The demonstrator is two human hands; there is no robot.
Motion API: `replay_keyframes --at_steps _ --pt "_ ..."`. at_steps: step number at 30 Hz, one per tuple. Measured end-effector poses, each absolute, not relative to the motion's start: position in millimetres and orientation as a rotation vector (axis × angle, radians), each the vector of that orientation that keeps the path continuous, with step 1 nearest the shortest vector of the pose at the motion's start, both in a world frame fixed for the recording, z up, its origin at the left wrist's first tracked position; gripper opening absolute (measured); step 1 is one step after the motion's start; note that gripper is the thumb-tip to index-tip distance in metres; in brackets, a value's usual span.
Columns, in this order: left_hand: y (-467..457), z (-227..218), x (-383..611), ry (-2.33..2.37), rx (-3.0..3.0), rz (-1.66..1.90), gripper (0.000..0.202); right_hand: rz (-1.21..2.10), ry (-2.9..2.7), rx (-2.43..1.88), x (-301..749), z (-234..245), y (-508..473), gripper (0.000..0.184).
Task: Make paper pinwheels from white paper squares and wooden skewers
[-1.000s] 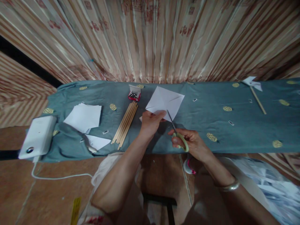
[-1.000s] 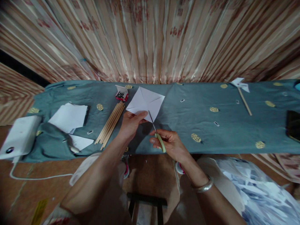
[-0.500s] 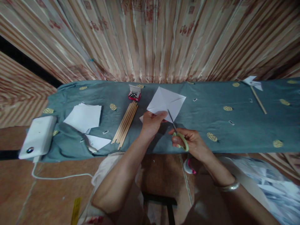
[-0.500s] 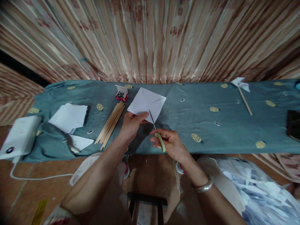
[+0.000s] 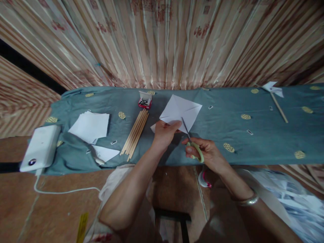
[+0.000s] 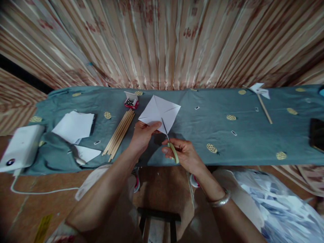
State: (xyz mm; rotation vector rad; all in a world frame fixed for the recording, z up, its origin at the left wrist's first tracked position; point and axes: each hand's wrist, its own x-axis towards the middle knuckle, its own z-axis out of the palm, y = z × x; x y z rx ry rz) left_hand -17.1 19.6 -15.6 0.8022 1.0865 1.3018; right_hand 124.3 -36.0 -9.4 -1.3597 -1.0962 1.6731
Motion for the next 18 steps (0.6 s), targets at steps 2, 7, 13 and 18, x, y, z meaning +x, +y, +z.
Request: replay_keyframes --at_steps 2,7,13,18 --pt "19.2 -15.2 -16.9 1.098 0.803 1.296 0.018 1.668 -1.091 -1.361 124.5 -10.2 -35.9 0.043" --pt "19.0 -13.8 -17.1 1.08 0.791 1.304 0.017 1.644 -1.115 -1.36 123.6 -8.9 -35.7 0.043" --pt "19.2 -14.9 -17.4 1.084 0.798 1.303 0.017 1.646 -1.12 -1.377 123.2 -6.0 -35.3 0.045" --pt "19.2 -16.0 -16.8 1.078 0.803 1.309 0.015 1.663 -1.113 -1.37 123.6 -7.3 -35.1 0.044"
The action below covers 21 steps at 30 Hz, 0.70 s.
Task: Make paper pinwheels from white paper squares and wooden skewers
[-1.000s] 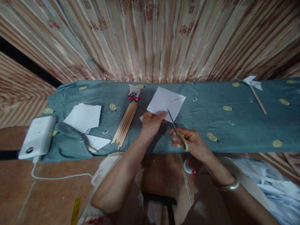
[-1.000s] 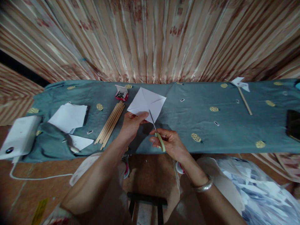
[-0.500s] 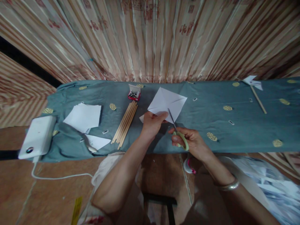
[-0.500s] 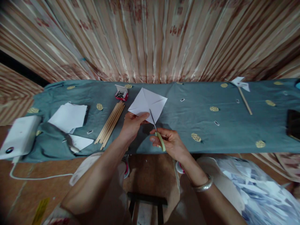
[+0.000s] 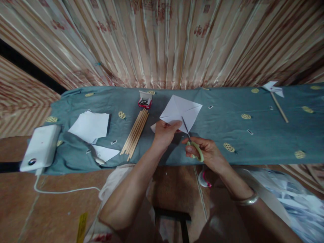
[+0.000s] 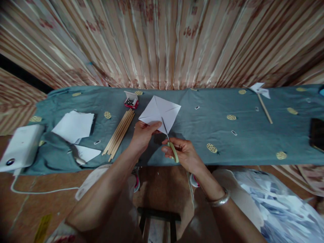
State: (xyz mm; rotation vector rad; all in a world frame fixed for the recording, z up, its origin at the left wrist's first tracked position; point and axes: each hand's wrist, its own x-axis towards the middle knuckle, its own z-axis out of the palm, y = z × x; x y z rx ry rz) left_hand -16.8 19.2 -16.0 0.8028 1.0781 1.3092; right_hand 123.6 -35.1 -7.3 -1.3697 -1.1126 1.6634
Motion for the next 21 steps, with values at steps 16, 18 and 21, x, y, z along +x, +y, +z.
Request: replay_keyframes --at_steps 16,18,21 --pt "19.1 -16.8 -16.4 1.099 0.828 1.284 0.016 1.643 -1.095 -1.365 122.7 -8.1 -35.2 0.044" --pt "19.0 -16.8 -16.3 1.105 0.821 1.281 0.016 1.639 -1.12 -1.356 123.1 -8.1 -35.2 0.043" --pt "19.3 -17.6 -16.4 1.121 0.822 1.276 0.015 1.627 -1.142 -1.353 123.6 -9.3 -35.4 0.043"
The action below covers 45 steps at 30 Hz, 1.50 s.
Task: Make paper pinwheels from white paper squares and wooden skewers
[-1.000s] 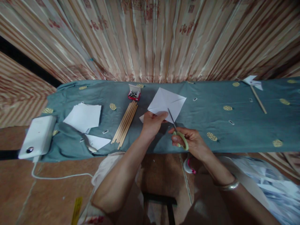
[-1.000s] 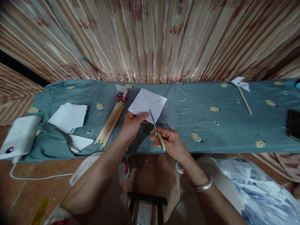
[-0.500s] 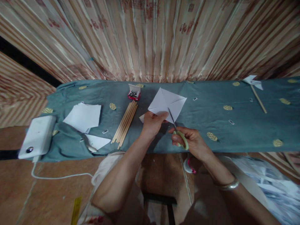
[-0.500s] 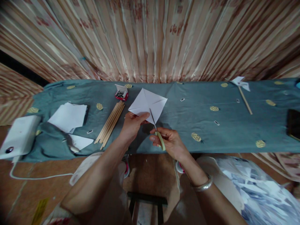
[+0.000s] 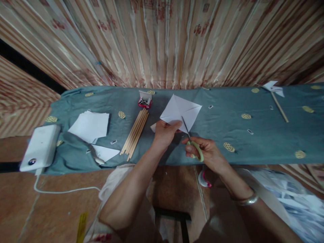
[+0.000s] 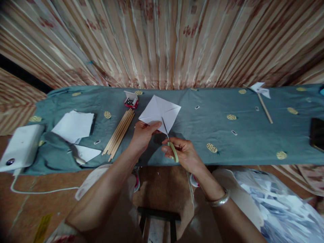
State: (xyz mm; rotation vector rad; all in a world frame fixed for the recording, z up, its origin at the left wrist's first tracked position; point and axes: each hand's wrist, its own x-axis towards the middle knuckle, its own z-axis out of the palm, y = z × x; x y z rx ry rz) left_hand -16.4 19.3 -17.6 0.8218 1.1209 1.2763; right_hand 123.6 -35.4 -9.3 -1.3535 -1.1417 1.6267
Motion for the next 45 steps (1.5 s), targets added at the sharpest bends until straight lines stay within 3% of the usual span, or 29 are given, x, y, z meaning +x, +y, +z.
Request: replay_keyframes --at_steps 39,45 --pt "20 -16 -17 1.058 0.778 1.302 0.02 1.686 -1.106 -1.381 125 -14 -38 0.043" --pt "25 -13 -23 1.043 0.741 1.318 0.026 1.571 -1.447 -1.458 146 -24 -45 0.039"
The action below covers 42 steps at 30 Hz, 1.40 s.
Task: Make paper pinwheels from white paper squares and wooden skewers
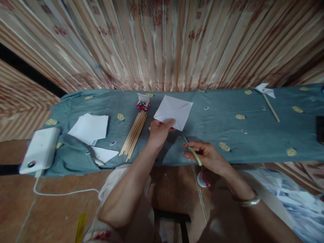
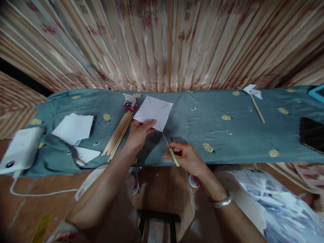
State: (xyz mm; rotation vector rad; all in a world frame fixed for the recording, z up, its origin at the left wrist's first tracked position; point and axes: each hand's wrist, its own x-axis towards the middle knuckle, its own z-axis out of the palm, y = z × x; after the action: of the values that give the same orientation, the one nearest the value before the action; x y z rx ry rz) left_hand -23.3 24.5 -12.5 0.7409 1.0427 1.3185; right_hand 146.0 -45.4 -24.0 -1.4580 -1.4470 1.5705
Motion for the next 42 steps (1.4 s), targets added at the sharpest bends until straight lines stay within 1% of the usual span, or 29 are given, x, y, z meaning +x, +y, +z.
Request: replay_keyframes --at_steps 2,4,7,10,13,14,17,22,27,29,33,36,38,40,42 --pt "25 -13 -25 1.039 0.732 1.327 0.027 1.338 -1.643 -1.544 158 -25 -47 0.039" --pt "25 -14 -25 1.042 0.73 1.325 0.027 1.033 -1.774 -1.701 171 -25 -47 0.041" --pt "22 -19 -21 1.06 0.775 1.288 0.024 0.65 -1.858 -1.946 186 -23 -45 0.038" --pt "20 -28 -13 1.113 0.896 1.191 0.015 0.356 -1.908 -2.136 198 -23 -42 0.034" --pt "18 -40 -7 1.179 1.068 1.057 0.003 0.186 -1.986 -2.245 206 -22 -40 0.034" --pt "18 -45 -6 1.195 1.125 1.017 0.001 0.156 -2.01 -2.263 207 -22 -39 0.034" --pt "17 -55 -5 1.245 1.307 0.932 0.005 0.101 -2.053 -2.305 208 -19 -38 0.035" --pt "16 -62 -9 1.299 1.53 0.871 0.005 0.065 -2.02 -2.378 207 -15 -35 0.037" --pt "14 -63 -13 1.273 1.626 0.836 0.02 0.046 -1.924 -2.432 211 -12 -28 0.037" --pt "14 -62 -14 1.271 1.64 0.852 0.022 0.028 -1.905 -2.462 212 -10 -26 0.037" --pt "11 -54 -20 1.304 1.651 0.864 0.021 0.026 -1.927 -2.51 214 -8 -22 0.04" --pt "7 -43 -29 1.33 1.652 0.783 0.013 0.047 -1.941 -2.535 214 -7 -21 0.041" --pt "5 -35 -38 1.377 1.672 0.748 0.022 0.075 -1.943 -2.541 214 -6 -21 0.04" --pt "5 -28 -49 1.458 1.713 0.794 0.031 0.095 -1.94 -2.525 214 -5 -21 0.038" --pt "6 -23 -61 1.54 1.77 0.906 0.026 0.096 -1.932 -2.496 213 -5 -21 0.038"
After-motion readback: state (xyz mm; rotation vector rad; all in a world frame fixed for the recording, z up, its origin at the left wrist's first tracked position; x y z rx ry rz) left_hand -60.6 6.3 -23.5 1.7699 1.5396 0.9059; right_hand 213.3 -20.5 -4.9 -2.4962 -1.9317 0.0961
